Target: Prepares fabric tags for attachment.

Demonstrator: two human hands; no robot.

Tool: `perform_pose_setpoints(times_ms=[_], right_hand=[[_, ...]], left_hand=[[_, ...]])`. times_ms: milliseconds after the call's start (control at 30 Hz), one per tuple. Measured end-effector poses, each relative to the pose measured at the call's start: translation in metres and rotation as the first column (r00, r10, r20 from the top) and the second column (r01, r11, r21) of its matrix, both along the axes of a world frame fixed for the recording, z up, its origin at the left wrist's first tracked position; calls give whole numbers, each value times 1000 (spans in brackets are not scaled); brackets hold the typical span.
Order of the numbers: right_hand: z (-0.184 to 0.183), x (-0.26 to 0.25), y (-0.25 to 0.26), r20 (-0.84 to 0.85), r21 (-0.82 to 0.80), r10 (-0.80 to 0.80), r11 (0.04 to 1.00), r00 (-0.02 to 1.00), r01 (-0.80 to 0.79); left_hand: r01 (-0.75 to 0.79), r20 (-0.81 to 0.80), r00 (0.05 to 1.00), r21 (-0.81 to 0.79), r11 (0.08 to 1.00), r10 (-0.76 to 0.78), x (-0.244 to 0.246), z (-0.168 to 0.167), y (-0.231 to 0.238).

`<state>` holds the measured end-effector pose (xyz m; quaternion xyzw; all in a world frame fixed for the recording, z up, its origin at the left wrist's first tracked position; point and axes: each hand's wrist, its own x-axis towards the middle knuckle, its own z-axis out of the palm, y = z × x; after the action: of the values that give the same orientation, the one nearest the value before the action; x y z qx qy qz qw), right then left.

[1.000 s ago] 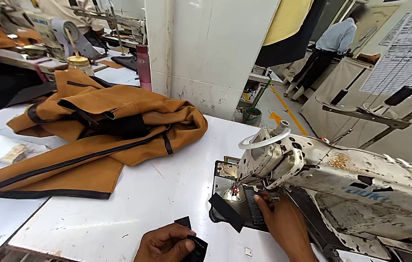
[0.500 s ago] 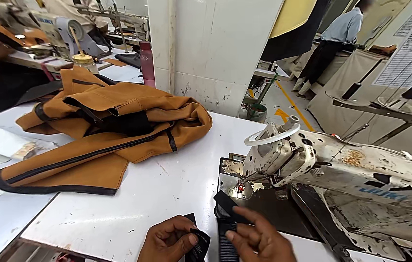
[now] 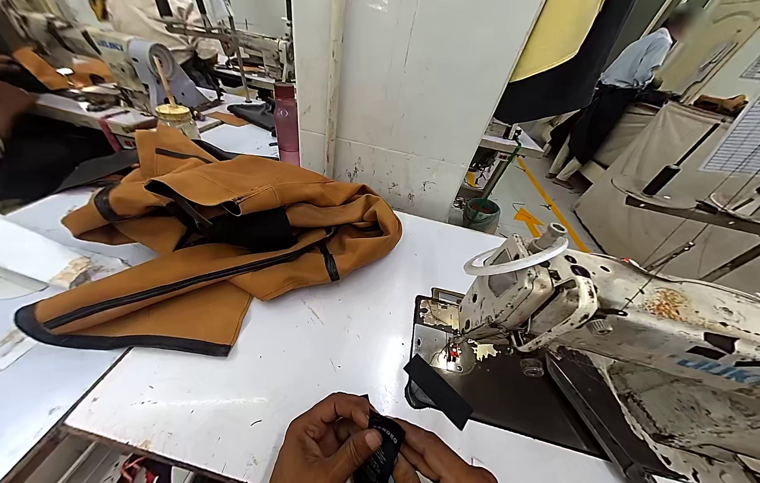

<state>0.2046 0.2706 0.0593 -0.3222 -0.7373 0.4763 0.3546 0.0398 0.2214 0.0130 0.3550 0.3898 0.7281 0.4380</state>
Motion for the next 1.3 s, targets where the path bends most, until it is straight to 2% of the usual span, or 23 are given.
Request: perform_pose_setpoints(times_ms=[100, 200, 333, 433, 500, 600, 767, 900, 1000, 1067, 1200, 1300], right_hand=[[-1, -2, -3, -6, 22, -10, 1000, 1000, 10], [-6, -4, -7, 36, 113, -17, 994, 999, 13], [-2, -2, -8, 59, 211, 21, 977, 998, -33], [11, 10, 14, 80, 271, -156, 954, 985, 129], [8, 21, 38, 189, 394, -320, 891, 928, 227], [-7, 25, 66, 350, 547, -420, 817, 838, 182], [-13, 7, 64, 414, 542, -358, 836, 837, 89], [-18, -2, 60, 441, 540, -359, 838, 823, 77], [-20, -13, 49, 454, 418, -191, 908, 870, -19], [-21, -21, 41, 480, 360, -133, 931, 867, -57], [-22, -17, 38, 464, 428, -193, 903, 865, -28], [-2, 0, 27, 559, 375, -180, 926, 809, -53]], left_hand=[[-8, -2, 1000, -23, 1000, 7, -1, 1, 0], [-3, -31, 1000, -39, 999, 2, -2, 2, -2], [-47, -38, 998, 81, 996, 50, -5, -7, -3], [-19, 90, 996, 232, 973, -2, -14, -18, -1], [-6, 200, 978, 287, 958, -54, -16, -21, 0], [50, 271, 953, 308, 950, -137, -16, -16, -2], [125, 259, 943, 303, 945, -208, -22, -12, -11], [120, 267, 942, 297, 947, -203, -20, -12, -11], [115, 283, 938, 299, 947, -203, -20, -12, -11], [117, 289, 934, 303, 946, -208, -20, -13, -11], [111, 306, 928, 316, 942, -212, -19, -13, -11], [108, 329, 918, 333, 937, -222, -18, -13, -11]])
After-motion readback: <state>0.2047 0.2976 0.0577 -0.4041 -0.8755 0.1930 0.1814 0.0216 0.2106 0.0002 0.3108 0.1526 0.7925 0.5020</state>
